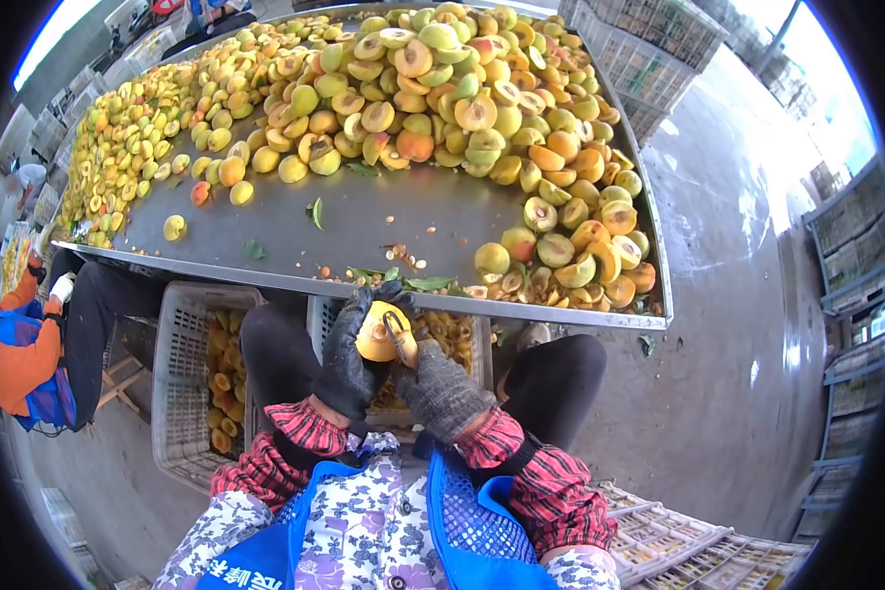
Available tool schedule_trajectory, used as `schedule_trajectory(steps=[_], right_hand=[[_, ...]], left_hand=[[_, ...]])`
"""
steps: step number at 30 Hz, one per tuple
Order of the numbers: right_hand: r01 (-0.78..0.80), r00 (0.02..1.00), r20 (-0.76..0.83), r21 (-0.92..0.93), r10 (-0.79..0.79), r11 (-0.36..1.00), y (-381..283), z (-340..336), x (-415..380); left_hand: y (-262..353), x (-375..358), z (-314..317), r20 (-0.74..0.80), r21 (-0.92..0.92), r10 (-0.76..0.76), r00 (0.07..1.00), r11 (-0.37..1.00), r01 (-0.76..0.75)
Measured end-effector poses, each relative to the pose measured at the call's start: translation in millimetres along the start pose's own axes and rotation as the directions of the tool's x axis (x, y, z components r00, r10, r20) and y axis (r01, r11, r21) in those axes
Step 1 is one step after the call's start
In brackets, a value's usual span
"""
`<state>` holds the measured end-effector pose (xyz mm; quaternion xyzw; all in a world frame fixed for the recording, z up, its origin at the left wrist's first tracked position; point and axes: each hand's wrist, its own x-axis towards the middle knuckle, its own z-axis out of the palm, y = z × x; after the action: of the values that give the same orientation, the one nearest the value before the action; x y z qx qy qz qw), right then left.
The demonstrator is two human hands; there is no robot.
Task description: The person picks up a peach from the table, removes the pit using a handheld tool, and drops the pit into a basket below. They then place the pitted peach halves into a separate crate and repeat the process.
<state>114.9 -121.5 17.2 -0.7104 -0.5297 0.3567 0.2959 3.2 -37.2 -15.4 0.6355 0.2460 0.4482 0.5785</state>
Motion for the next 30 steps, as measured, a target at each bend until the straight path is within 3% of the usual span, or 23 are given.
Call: schedule_trajectory(steps=[4,6,7,9,12,14,15,16,17,18,22,24,26,27,28,30], right_hand=[[-0.113,0.994,0.002,0.061,0.113,0.992,16,20,8],[-0.146,0.989,-0.002,0.089,0.147,0.985,8,22,9],[-0.157,0.988,0.001,0.081,0.157,0.984,0,18,8],[-0.189,0.982,0.027,0.066,0.188,0.980,-8,15,5],[-0.176,0.981,0.090,0.050,0.171,0.983,-3,20,7],[-0.082,0.989,0.127,0.056,0.074,0.995,12,28,9],[-0.110,0.983,0.150,0.052,0.101,0.993,14,28,8],[-0.136,0.977,0.173,0.045,0.127,0.990,11,25,8],[-0.160,0.969,0.196,0.037,0.150,0.986,7,21,8],[-0.159,0.964,0.211,-0.024,0.160,0.987,4,18,8],[-0.206,0.925,0.289,-0.164,0.246,0.965,2,15,11],[-0.213,0.915,0.317,-0.145,0.249,0.966,3,17,13],[-0.176,0.925,0.326,-0.086,0.195,0.981,8,19,16],[-0.070,0.928,0.356,-0.120,0.109,0.990,18,26,17],[0.040,0.922,0.387,-0.152,0.022,0.988,33,35,20],[0.084,0.915,0.404,-0.147,-0.018,0.986,33,36,22]], left_hand=[[-10,-3,6,-0.101,-0.039,-0.112,0.989,0.993,0.109],[-6,-6,11,-0.151,0.063,-0.028,0.988,0.997,0.038],[-9,-5,11,-0.164,-0.178,-0.153,0.975,0.976,0.123],[-17,-4,11,-0.101,-0.615,-0.393,0.914,0.747,0.253],[-15,-3,6,-0.087,-0.708,-0.507,0.857,0.637,0.305],[-26,-4,-1,-0.090,-0.603,-0.493,0.865,0.718,0.347],[-29,-6,-4,-0.090,-0.547,-0.488,0.868,0.753,0.367],[-29,-8,-7,-0.125,-0.274,-0.302,0.945,0.926,0.260],[-15,-4,-7,-0.098,0.024,-0.103,0.990,0.994,0.106],[-8,-2,-9,-0.011,0.310,0.084,0.996,0.948,-0.076],[-46,-6,-27,0.127,0.189,-0.116,0.985,0.978,0.090],[-14,4,-22,0.179,0.231,-0.164,0.970,0.965,0.121],[-25,-1,-23,0.106,0.288,-0.089,0.990,0.956,0.055],[-33,-5,-24,0.072,0.317,-0.055,0.996,0.948,0.029],[-40,-6,-25,0.077,0.384,-0.008,0.997,0.923,-0.023],[-51,-8,-30,0.101,0.510,0.086,0.991,0.851,-0.126]])
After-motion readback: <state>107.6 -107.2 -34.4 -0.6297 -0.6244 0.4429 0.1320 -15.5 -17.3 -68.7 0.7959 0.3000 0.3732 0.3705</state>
